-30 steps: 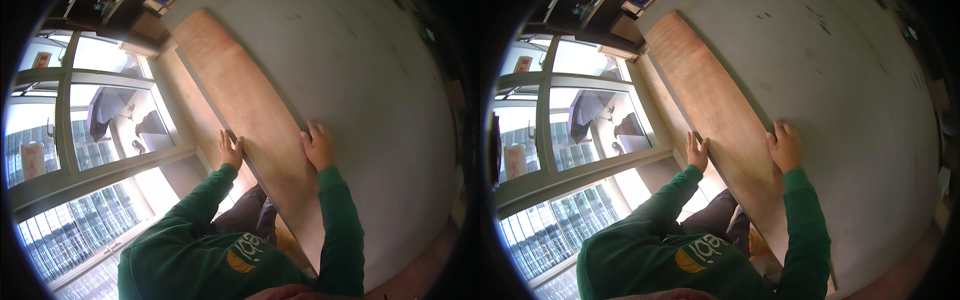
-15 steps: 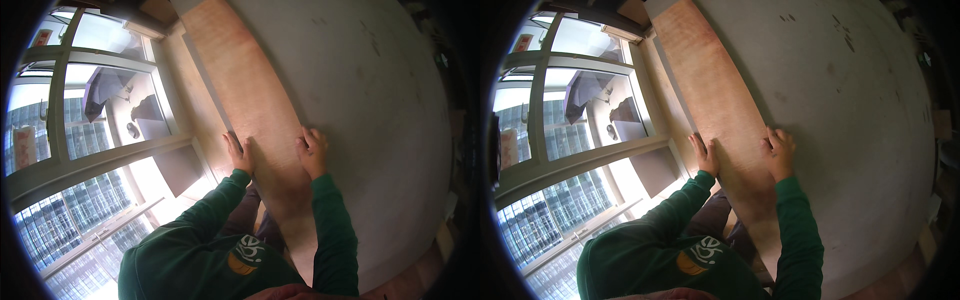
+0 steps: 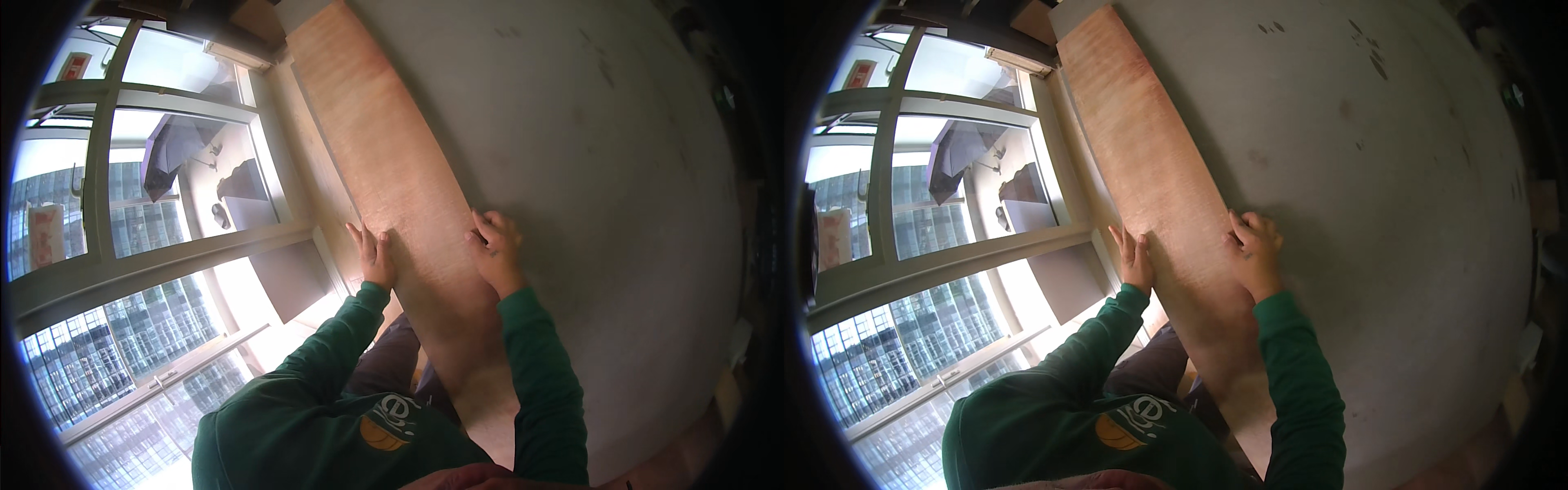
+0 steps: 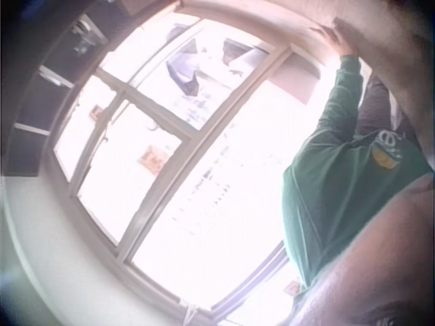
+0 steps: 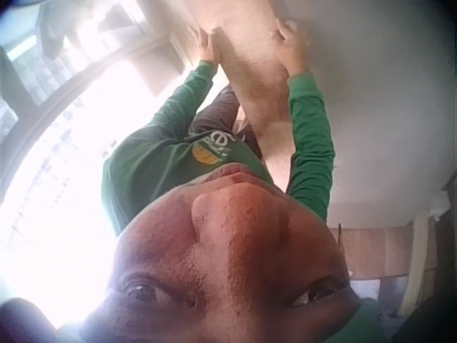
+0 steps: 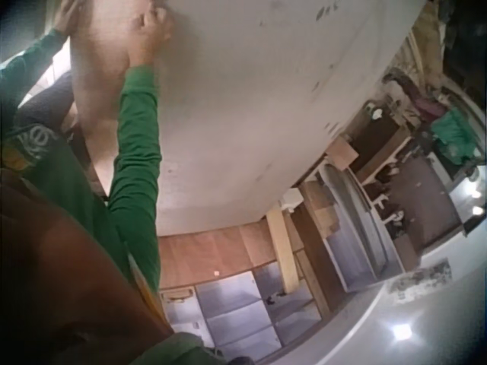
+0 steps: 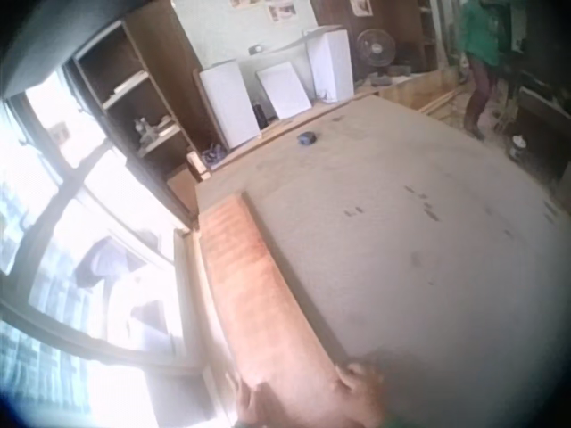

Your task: The person uses a measuring tape to measure a board, marks it with a pencil, aligns a smaller piece of wood on top, and then uses a utility knife to score or cut along the edge of the wood.

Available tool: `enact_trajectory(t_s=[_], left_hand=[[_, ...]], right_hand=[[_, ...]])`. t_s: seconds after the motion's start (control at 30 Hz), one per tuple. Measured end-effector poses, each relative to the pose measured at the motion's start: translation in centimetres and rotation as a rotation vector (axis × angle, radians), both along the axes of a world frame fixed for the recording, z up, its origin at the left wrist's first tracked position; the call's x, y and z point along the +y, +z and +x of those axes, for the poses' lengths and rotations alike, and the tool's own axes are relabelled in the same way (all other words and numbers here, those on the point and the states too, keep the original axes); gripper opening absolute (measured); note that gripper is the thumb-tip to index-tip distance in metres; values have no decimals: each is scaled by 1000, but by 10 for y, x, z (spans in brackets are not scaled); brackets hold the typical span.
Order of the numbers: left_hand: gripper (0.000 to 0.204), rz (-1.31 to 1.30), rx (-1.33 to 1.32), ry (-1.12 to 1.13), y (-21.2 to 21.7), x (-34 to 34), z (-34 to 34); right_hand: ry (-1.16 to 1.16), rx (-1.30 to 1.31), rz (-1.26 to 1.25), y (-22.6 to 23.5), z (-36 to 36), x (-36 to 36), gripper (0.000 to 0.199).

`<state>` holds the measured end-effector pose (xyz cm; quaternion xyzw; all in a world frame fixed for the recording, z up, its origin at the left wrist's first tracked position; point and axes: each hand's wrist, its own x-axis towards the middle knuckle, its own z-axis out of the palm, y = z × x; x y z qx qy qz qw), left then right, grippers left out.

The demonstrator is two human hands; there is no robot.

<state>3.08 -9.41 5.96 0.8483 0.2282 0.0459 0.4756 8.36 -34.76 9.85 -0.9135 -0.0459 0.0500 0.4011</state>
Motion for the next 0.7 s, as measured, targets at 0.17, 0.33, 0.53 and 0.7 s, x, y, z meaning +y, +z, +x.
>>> enact_trajectory(t_s=[0.17,0.33,0.53,0.7], left_hand=[[66,38,9,-79,3,3,-3],[67,-13,36,-73,1,7,-15],[69,-19,113,-74,14,8,-17],[62,-103,126,-80,11,12,-23]], right_hand=[[-8,-26,49,-2,-2,-2,40],[33,-77,100,-12,-5,-7,40],[82,-117,119,-12,-5,-13,38],[91,-105,155,-13,-7,-13,38]])
